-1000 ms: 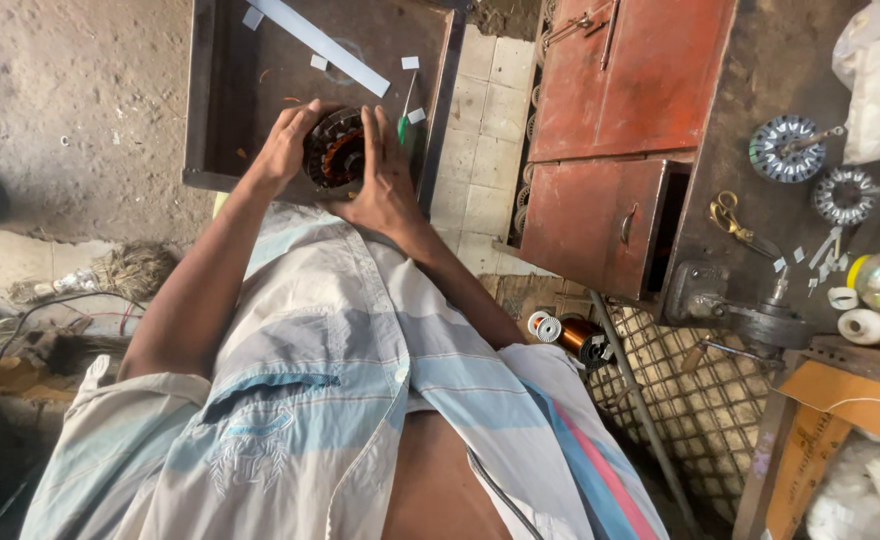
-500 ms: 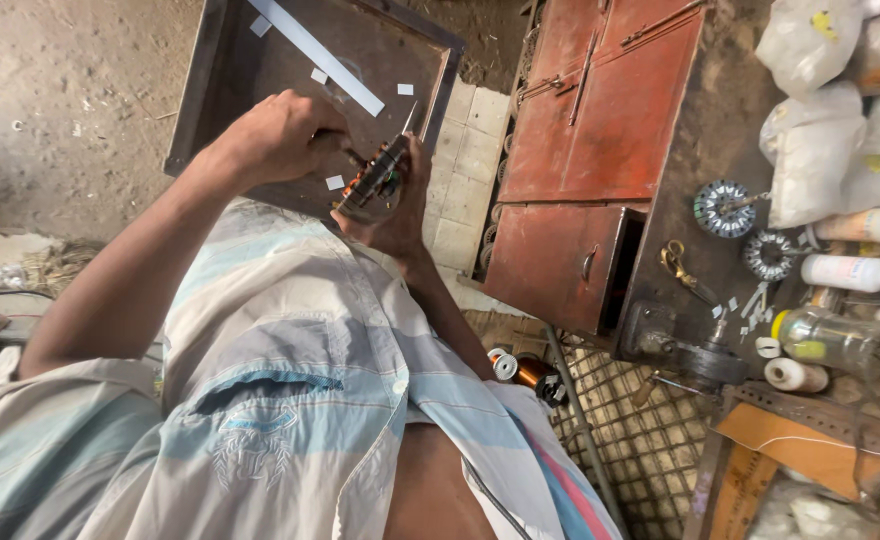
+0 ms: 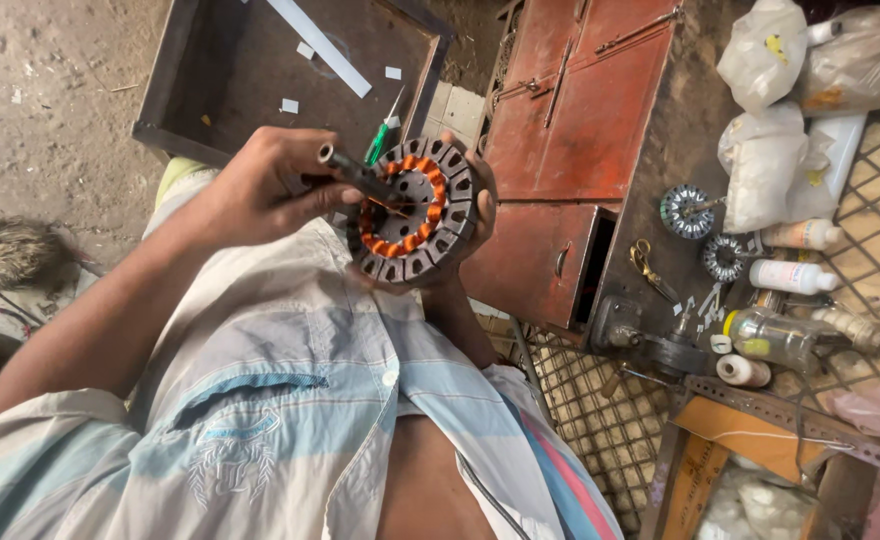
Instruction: The person uses a screwdriver to adjust a circular electrical component with copper windings on a metal tray. They then place small white paper pieces into the slots of the component by hand.
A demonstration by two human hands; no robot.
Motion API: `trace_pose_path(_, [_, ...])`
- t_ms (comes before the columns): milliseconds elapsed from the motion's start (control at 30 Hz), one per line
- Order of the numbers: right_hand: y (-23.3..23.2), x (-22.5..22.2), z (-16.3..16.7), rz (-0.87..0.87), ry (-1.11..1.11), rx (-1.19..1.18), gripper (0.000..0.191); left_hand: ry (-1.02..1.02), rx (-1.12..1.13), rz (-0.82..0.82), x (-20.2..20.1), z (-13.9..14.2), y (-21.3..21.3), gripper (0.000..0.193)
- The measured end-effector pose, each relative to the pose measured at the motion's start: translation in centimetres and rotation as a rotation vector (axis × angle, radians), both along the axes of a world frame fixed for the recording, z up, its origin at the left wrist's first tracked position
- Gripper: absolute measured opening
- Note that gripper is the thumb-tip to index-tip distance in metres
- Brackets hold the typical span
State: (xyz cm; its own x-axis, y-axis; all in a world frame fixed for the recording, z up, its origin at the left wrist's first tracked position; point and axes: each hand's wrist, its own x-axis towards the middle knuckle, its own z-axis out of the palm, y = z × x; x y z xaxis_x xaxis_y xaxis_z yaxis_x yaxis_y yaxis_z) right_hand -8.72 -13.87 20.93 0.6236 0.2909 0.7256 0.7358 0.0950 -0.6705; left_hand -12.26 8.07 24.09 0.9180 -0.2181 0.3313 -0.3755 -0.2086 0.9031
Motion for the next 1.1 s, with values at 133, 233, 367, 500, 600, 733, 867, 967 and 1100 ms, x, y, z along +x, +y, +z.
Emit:
trace_pose_path(133, [0.3, -0.7, 0.3, 0.341, 0.204, 0.142, 0.128, 0.271, -0.214, -0.347, 3.6, -1.3, 1.4, 0.020])
trace_pose_path(233, [-0.6, 0.1, 0.1, 0.526, 0.389, 0.083, 0.130, 0.228, 0.113, -0.461, 5.6, 0.7, 1.7, 0.021])
trace_pose_path(367, [-2.0, 0.9, -1.0, 0.286, 0.224, -0.095, 0.132, -0.152, 0.878, -0.213, 5.0, 4.4, -0.2, 0.025])
trace_pose_path(500, [-1.7, 0.0, -2.4, -0.066, 0.244, -0.183, 0.135, -0.336, 0.905, 0.017, 2.6, 3.6, -3.2, 0.010])
trace_pose_path(600, [0.0, -0.2, -3.2, -0.025, 0.517, 0.173, 0.137, -0.401, 0.511, 0.141, 2.6, 0.4, -2.6, 0.020])
trace_pose_path(733, [1.7, -1.1, -3.5, 0.146, 0.775, 0.505, 0.135, -0.351, 0.148, 0.109, 3.5, -4.0, -0.6, 0.019])
trace_pose_path(867, [2.9, -3.5, -4.1, 0.356, 0.926, 0.525, 0.135, 0.312, -0.313, -0.422, 3.0, -8.8, 4.8, 0.019])
trace_pose_path(967, [3.5, -5.4, -4.3, 0.378, 0.799, 0.288, 0.131, 0.676, -0.396, -0.727, 2.8, -13.1, 8.6, 0.019])
trace_pose_path(1100, [4.3, -8.1, -2.9, 0.219, 0.805, -0.073, 0.129, 0.940, -0.257, -0.962, 4.0, -15.7, 11.8, 0.022])
